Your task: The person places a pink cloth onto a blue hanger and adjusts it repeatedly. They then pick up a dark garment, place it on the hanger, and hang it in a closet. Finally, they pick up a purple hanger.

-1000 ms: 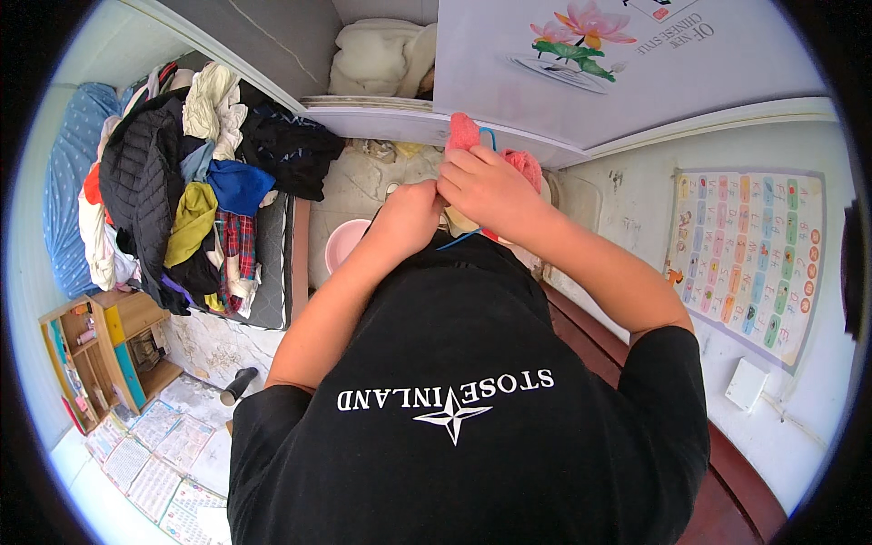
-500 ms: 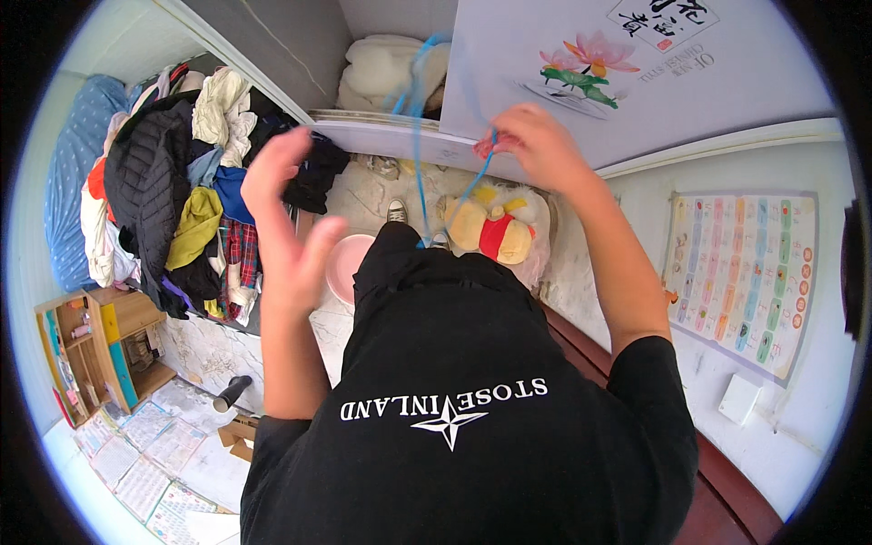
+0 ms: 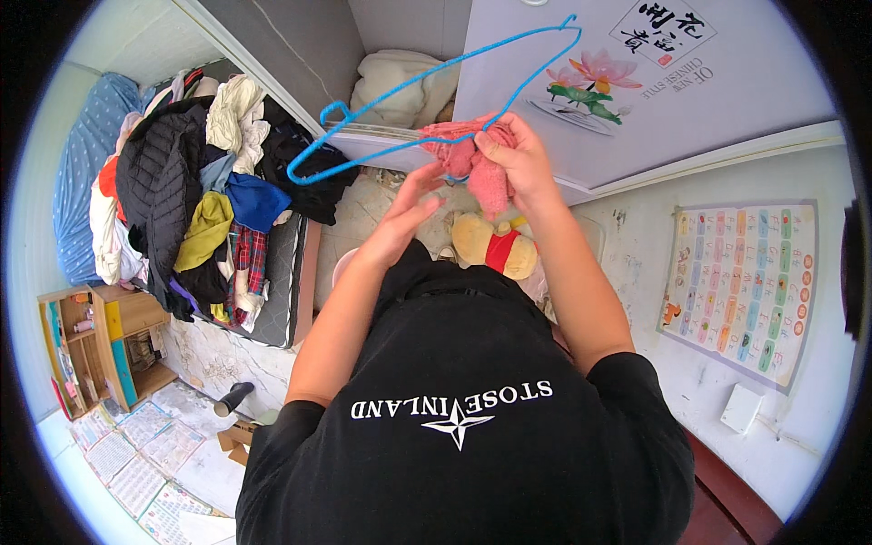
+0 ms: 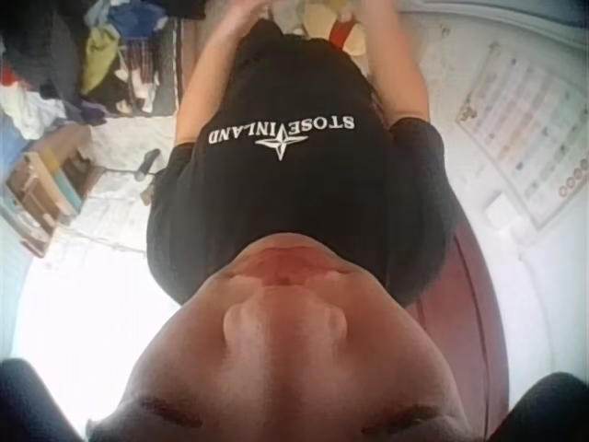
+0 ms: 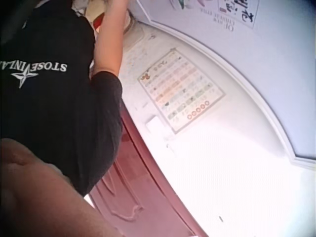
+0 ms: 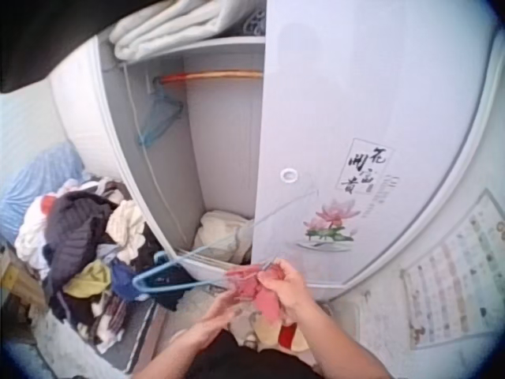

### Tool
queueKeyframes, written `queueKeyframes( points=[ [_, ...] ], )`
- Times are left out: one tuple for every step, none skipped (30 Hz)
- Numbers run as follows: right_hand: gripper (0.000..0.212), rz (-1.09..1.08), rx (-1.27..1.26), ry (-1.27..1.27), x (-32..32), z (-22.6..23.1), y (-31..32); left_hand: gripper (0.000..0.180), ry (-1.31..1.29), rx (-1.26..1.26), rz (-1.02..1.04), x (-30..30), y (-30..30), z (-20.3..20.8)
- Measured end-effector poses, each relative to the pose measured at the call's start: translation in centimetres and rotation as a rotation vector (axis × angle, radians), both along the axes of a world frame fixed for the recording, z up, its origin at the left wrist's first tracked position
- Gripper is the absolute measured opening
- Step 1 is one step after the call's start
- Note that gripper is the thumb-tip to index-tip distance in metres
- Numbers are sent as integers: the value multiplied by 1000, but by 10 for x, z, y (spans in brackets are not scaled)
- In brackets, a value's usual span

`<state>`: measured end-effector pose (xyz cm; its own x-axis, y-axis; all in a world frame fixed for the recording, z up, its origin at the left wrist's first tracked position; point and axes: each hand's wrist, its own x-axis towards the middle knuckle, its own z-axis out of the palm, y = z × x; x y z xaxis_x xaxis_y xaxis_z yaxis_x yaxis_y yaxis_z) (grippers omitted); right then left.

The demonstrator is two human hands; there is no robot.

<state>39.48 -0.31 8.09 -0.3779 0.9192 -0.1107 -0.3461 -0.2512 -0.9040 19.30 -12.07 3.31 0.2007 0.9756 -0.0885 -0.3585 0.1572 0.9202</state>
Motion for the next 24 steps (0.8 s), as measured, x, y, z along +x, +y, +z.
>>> queueKeyframes(
  points=[
    [24,-2,-24,11,-2,-5,-4,66,46,-52,95,1,6,-15],
    [24,-8,-51,23,-4,-9,-9,65,209,87,204,3,9,-14],
    [24,2,-50,4,-7,-11,-13,64,371,229,311,8,14,-5],
    [23,12,-49,-15,-9,-12,-18,63,533,374,418,13,18,5],
    [23,22,-50,-34,-12,-11,-23,43,586,468,550,22,16,34],
    [22,14,-8,-45,-15,-11,-27,38,533,434,553,20,19,31],
    [22,5,34,-57,-19,-9,-31,32,481,401,556,15,24,26],
    [22,-1,76,-67,-22,-6,-34,27,430,367,562,13,26,28],
    [24,3,45,-49,-22,0,-37,7,187,229,510,17,25,31],
    [26,3,16,-87,-20,-5,-36,8,192,221,490,16,24,33],
    [28,1,-10,-127,-18,-10,-33,10,194,215,468,14,24,34],
    [31,-1,-37,-166,-14,-13,-31,12,197,209,447,13,25,35],
    [33,-37,-126,-100,-9,-15,-29,12,183,201,473,14,25,34],
    [35,-68,-217,-33,-7,-8,-29,13,171,190,504,16,22,33],
    [37,-99,-308,35,-5,-2,-28,14,159,180,535,18,19,32],
    [38,-67,-307,43,-3,2,-27,14,147,152,530,18,17,32],
    [39,-41,-305,50,0,5,-27,15,132,123,520,20,15,35],
    [40,-14,-304,56,2,6,-28,16,117,94,510,21,14,37],
    [41,-6,-273,7,-1,5,-29,16,125,116,507,19,14,35],
    [42,1,-241,-43,-6,4,-30,16,133,139,501,16,14,32],
    [43,8,-209,-92,-9,3,-31,16,141,162,496,14,14,30],
    [45,58,-226,-117,-7,1,-30,17,154,148,488,13,12,28],
    [46,111,-242,-139,-7,0,-28,17,169,135,482,11,9,27],
    [47,164,-258,-162,-6,-2,-26,18,184,122,476,9,8,26]
  ],
)
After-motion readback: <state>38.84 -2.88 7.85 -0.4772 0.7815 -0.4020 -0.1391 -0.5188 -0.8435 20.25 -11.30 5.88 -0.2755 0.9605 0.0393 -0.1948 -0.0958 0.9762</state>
